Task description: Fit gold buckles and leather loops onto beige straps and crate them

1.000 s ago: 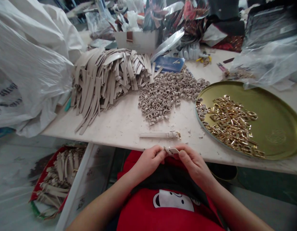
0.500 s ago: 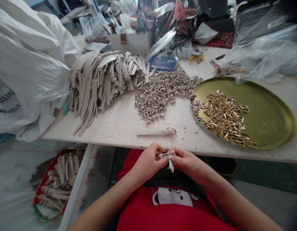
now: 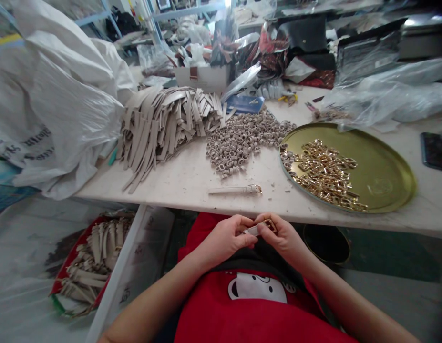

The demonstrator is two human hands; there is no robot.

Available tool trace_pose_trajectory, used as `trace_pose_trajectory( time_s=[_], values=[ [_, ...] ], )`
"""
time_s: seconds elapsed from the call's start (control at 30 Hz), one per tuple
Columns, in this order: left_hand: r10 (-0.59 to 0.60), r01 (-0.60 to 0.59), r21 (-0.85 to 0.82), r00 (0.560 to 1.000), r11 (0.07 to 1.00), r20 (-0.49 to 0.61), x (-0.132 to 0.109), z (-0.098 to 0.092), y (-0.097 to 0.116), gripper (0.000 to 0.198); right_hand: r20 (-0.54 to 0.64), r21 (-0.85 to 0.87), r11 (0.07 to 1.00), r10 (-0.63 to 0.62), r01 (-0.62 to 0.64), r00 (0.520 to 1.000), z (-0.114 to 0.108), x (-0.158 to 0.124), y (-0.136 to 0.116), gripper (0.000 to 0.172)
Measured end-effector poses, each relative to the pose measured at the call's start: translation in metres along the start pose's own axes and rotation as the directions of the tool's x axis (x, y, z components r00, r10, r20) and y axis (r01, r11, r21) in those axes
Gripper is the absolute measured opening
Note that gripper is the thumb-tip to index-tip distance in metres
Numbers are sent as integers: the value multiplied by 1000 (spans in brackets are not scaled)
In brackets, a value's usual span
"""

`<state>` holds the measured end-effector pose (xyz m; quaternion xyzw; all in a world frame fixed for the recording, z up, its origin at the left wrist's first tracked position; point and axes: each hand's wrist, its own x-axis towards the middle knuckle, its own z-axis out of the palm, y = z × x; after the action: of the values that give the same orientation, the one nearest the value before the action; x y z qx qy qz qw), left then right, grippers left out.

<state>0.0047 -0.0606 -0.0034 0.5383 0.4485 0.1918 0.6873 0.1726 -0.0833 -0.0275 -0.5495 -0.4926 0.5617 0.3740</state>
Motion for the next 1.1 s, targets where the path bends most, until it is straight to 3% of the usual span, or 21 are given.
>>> trace_pose_trajectory(
  time_s=[0.17,0.3,0.5,0.63,0.9,1.0,1.1],
  values=[
    [-74,73,14,996,997,41,-8,-3,-5,34,110,6,998,61,-62,992,0,-11,5,19],
    [-156,154,32,986,988,67,-15,-9,-4,26,104,-81,997,-6,15,995,5,-13,11,12],
    [-121,119,45,991,992,58,-11,-7,-20,29,164,-402,901,-103,162,981,9,-16,15,7],
    [-83,75,137,995,988,48,-9,-4,-27,25,209,-425,886,-103,186,972,11,-18,15,10],
    [-96,89,105,993,990,65,-6,-3,-19,28,295,-440,879,-51,183,954,3,-11,14,10],
    [-56,46,145,996,988,64,0,-5,-15,31,259,-364,913,-89,183,962,2,-7,16,14],
    [-84,73,163,994,984,62,6,-11,-10,32,130,-355,921,-124,163,984,5,-2,18,17]
  ],
)
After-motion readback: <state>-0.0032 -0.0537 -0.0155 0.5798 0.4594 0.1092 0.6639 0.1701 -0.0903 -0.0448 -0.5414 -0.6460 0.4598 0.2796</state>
